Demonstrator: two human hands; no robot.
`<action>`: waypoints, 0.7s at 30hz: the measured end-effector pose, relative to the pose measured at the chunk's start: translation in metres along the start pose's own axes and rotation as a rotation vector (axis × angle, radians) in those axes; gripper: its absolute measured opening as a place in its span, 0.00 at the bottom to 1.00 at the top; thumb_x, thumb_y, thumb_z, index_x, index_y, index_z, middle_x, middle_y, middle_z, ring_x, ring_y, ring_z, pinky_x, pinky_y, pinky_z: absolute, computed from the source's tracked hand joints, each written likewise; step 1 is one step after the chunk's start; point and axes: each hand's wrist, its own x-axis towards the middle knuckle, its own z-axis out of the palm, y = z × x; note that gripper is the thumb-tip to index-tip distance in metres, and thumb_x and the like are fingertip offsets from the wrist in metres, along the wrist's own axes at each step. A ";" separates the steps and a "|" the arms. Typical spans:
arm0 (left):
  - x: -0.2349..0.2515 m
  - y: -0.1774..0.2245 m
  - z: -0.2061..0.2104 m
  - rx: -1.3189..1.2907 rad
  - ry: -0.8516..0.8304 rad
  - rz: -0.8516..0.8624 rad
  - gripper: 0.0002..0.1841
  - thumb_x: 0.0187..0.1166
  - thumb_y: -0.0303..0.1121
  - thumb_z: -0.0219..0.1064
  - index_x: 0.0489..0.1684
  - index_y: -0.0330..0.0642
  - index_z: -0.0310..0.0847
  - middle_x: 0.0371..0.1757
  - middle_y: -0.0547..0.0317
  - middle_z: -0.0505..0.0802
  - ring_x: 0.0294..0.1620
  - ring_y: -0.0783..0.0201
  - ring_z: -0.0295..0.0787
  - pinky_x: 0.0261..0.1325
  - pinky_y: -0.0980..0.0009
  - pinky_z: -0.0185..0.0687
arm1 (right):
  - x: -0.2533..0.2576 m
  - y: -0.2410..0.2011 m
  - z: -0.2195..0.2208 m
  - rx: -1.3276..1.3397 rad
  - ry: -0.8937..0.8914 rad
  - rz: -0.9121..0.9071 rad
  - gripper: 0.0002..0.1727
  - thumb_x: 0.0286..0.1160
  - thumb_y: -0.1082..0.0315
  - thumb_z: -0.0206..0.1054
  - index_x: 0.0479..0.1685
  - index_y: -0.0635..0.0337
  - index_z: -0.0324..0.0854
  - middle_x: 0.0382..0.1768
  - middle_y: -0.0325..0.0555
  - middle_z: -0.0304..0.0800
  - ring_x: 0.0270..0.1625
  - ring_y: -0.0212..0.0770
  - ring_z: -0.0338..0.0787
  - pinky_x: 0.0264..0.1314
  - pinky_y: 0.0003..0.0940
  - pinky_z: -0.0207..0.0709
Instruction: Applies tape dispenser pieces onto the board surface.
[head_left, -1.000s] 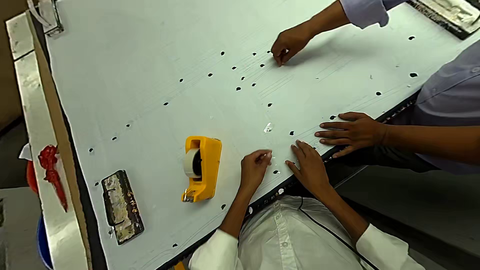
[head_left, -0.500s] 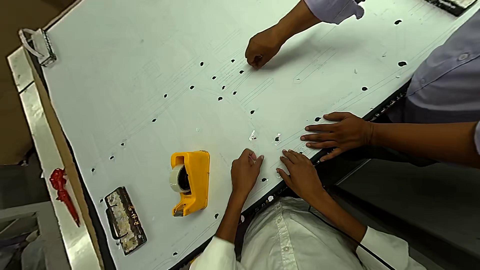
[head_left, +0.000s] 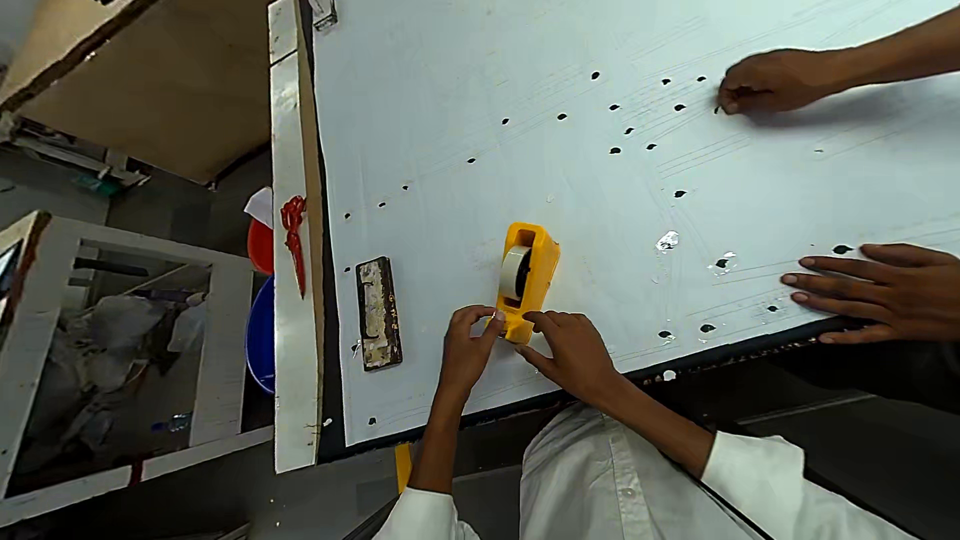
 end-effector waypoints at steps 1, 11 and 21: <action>0.000 -0.002 0.001 -0.028 -0.015 0.013 0.21 0.84 0.52 0.66 0.62 0.48 0.84 0.78 0.53 0.78 0.70 0.50 0.80 0.54 0.46 0.84 | 0.004 -0.006 0.007 -0.037 0.015 -0.008 0.24 0.74 0.48 0.74 0.59 0.57 0.87 0.40 0.47 0.91 0.44 0.50 0.91 0.48 0.53 0.81; -0.018 0.002 -0.017 -0.219 0.010 -0.082 0.08 0.83 0.33 0.68 0.40 0.39 0.89 0.34 0.57 0.93 0.35 0.63 0.88 0.41 0.66 0.83 | 0.006 -0.014 0.027 -0.218 0.104 0.028 0.16 0.71 0.50 0.75 0.48 0.50 0.91 0.36 0.40 0.92 0.39 0.45 0.90 0.49 0.51 0.79; -0.019 -0.042 0.037 -0.931 -0.210 -0.675 0.10 0.89 0.28 0.54 0.39 0.39 0.81 0.25 0.62 0.85 0.19 0.73 0.78 0.23 0.79 0.78 | -0.013 0.032 -0.003 -0.066 0.044 0.072 0.16 0.75 0.56 0.72 0.59 0.49 0.90 0.42 0.39 0.93 0.46 0.41 0.92 0.59 0.49 0.81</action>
